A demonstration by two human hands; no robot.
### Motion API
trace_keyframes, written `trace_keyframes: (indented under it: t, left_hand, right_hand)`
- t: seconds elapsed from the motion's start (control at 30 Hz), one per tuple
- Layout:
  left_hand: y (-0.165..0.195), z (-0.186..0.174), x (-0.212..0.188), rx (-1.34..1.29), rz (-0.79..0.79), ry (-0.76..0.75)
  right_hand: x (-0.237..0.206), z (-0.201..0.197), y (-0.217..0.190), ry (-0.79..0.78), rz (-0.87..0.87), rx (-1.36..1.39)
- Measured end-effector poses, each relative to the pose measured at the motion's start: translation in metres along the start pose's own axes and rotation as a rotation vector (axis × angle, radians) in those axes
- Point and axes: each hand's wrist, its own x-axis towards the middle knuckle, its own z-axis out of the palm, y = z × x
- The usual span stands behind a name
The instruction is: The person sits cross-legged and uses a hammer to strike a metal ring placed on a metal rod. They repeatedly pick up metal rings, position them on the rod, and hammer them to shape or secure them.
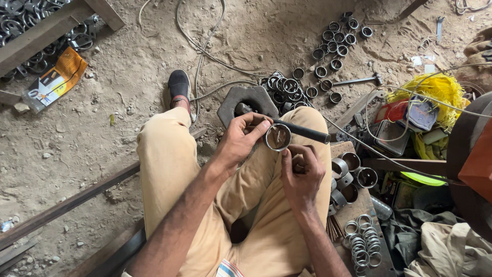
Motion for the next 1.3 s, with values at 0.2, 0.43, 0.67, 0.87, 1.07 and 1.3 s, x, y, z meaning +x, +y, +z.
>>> trace_keyframes:
  t: [0.2, 0.43, 0.67, 0.87, 1.07, 1.3]
  left_hand:
    - [0.028, -0.015, -0.007, 0.303, 0.025, -0.129]
    - [0.055, -0.031, -0.023, 0.695, -0.045, -0.106]
    - [0.043, -0.031, -0.022, 0.901, 0.009, -0.036]
    - [0.036, -0.021, -0.023, 1.092, 0.307, -0.189]
    - [0.032, 0.006, -0.030, 1.420, 0.404, -0.183]
    - [0.018, 0.003, -0.031, 1.110, 0.375, -0.151]
  right_hand:
    - [0.002, -0.001, 0.003, -0.035, 0.059, -0.016]
    - [0.006, -0.001, -0.002, -0.089, -0.178, -0.182]
    - [0.007, -0.001, -0.007, -0.159, -0.072, -0.128]
    - [0.010, -0.004, -0.003, -0.182, 0.055, -0.004]
    - [0.006, -0.003, -0.005, -0.141, -0.047, -0.043]
    - [0.005, -0.001, -0.001, -0.128, -0.004, -0.053]
